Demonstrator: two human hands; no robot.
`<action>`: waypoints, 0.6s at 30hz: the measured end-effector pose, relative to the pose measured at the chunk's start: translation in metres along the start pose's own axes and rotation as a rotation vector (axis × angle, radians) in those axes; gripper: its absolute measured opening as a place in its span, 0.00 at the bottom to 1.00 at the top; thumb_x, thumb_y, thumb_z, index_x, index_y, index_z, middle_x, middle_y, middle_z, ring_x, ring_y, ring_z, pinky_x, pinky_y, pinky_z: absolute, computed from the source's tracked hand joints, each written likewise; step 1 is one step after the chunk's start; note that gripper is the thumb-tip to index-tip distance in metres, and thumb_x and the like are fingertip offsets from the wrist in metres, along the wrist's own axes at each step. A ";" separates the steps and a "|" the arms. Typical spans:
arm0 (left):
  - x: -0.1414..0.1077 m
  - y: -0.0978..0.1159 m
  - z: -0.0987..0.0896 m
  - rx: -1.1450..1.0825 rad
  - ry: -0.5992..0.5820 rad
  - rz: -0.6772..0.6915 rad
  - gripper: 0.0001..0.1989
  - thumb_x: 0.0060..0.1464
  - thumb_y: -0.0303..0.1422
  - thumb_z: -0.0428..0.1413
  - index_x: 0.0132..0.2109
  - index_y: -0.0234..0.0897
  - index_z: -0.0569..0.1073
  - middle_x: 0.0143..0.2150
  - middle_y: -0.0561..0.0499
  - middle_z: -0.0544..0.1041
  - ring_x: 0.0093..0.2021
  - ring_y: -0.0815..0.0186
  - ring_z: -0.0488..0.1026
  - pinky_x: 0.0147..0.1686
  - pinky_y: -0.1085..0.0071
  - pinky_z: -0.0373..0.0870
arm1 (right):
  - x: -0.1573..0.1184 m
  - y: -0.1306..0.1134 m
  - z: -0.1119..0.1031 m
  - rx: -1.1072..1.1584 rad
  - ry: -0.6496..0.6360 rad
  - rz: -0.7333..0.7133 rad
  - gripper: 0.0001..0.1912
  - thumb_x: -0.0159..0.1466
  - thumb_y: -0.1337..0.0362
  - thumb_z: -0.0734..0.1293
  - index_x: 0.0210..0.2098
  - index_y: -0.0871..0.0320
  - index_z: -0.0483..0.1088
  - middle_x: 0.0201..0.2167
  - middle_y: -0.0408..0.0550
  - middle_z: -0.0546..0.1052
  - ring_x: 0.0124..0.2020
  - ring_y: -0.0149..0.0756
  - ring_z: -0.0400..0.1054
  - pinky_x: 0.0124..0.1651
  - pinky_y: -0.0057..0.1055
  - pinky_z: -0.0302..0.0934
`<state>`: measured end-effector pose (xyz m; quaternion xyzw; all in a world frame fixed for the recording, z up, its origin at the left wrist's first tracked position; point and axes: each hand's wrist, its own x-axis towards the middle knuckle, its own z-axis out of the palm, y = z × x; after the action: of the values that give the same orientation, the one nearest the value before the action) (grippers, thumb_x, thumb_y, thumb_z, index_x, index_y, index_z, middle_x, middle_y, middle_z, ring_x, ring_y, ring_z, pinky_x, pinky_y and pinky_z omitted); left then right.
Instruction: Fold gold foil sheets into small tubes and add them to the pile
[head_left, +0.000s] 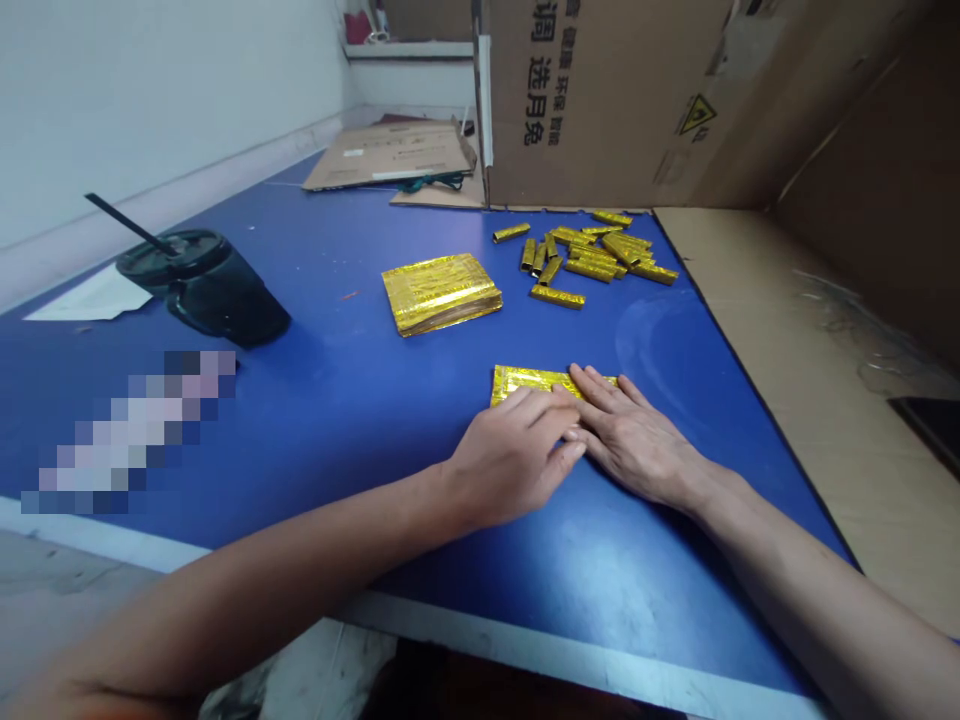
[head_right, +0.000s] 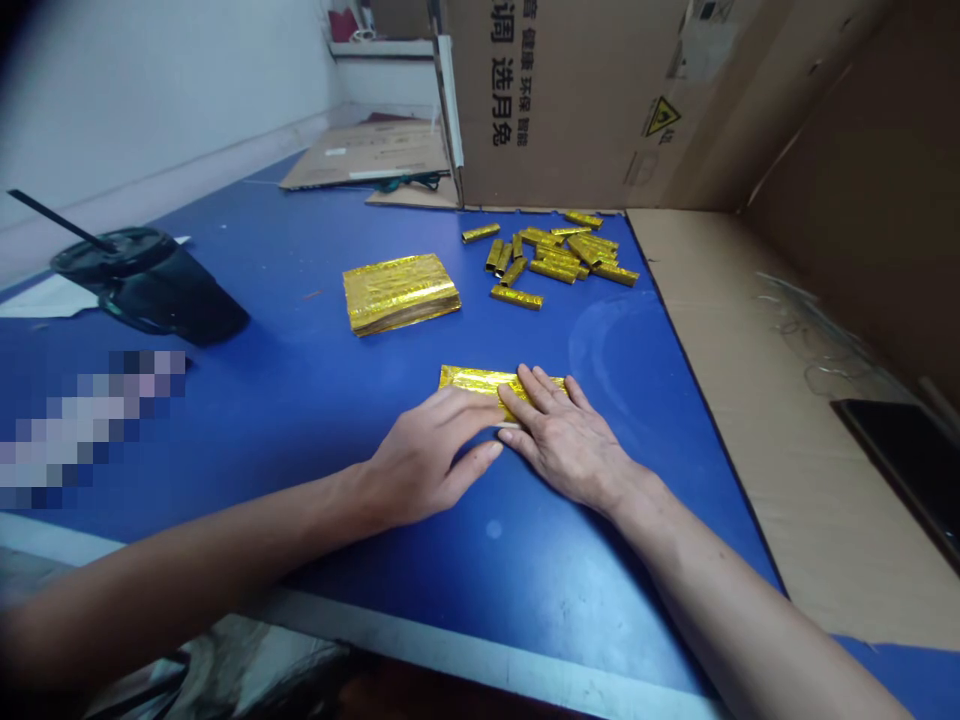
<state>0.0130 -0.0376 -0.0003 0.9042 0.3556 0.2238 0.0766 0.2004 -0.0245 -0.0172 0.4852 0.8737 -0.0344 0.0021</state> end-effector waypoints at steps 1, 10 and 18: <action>0.002 -0.003 0.000 0.002 -0.006 -0.017 0.21 0.60 0.39 0.42 0.53 0.27 0.64 0.56 0.39 0.65 0.57 0.60 0.60 0.55 0.63 0.57 | 0.000 0.000 0.000 -0.002 0.000 -0.007 0.31 0.64 0.48 0.46 0.62 0.57 0.49 0.64 0.58 0.47 0.63 0.46 0.38 0.61 0.49 0.39; 0.004 -0.035 0.016 0.213 -0.391 -0.091 0.48 0.50 0.60 0.35 0.63 0.21 0.43 0.65 0.32 0.40 0.65 0.52 0.35 0.61 0.56 0.37 | -0.001 -0.001 0.004 -0.043 -0.018 -0.007 0.39 0.61 0.41 0.45 0.63 0.60 0.46 0.64 0.59 0.43 0.64 0.47 0.35 0.61 0.51 0.37; 0.005 -0.032 0.015 0.265 -0.406 -0.082 0.47 0.51 0.59 0.36 0.63 0.20 0.44 0.65 0.33 0.41 0.65 0.51 0.35 0.61 0.57 0.36 | 0.000 -0.022 -0.008 -0.005 -0.001 0.117 0.45 0.59 0.40 0.44 0.62 0.72 0.45 0.63 0.64 0.44 0.64 0.47 0.35 0.62 0.51 0.32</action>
<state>0.0033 -0.0103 -0.0217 0.9175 0.3957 -0.0146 0.0361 0.1825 -0.0356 -0.0080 0.5356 0.8438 -0.0321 0.0059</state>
